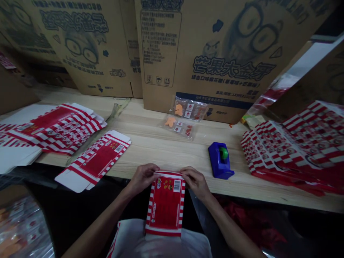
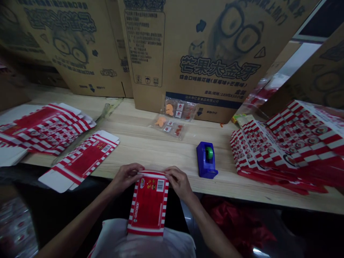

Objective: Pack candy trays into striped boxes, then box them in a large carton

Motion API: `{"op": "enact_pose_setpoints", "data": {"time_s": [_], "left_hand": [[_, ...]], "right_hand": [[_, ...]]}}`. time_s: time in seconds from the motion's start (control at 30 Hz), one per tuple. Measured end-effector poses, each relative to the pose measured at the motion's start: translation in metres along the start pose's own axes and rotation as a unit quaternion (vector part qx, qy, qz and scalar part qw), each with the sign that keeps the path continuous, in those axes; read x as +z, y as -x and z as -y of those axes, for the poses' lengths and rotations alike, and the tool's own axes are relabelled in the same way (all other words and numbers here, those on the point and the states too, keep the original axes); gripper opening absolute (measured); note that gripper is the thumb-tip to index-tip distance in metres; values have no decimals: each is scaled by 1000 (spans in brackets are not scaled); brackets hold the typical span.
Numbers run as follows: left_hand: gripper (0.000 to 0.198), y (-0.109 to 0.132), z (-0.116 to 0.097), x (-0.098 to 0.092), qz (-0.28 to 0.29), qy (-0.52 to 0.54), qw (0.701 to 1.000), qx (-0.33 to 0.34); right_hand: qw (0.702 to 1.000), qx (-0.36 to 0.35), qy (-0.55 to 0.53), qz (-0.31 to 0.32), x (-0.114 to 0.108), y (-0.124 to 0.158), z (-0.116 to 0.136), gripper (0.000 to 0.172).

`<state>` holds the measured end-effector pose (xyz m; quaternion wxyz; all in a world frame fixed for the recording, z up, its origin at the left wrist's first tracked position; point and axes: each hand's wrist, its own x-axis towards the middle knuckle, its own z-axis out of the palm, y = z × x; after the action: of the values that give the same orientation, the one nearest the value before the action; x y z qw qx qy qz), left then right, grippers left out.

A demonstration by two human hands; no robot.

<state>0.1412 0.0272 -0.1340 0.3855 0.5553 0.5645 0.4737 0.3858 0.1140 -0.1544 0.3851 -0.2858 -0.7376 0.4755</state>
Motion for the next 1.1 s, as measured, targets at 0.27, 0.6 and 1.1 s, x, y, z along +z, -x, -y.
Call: {"op": "enact_pose_setpoints", "data": {"time_s": [0.27,0.6,1.1], "left_hand": [[19,-1,-20,-4,19,-127,992,1],[15,-18,-30,-6,53,-3,997,-59],[18,4,-9,13,-15,-84,995,49]], "right_hand": [[997,74,3,32,1,0,10,15],[980,176,-92,27,-5,-24,26,9],[997,56,-34,-52,13,22,20,11]]}}
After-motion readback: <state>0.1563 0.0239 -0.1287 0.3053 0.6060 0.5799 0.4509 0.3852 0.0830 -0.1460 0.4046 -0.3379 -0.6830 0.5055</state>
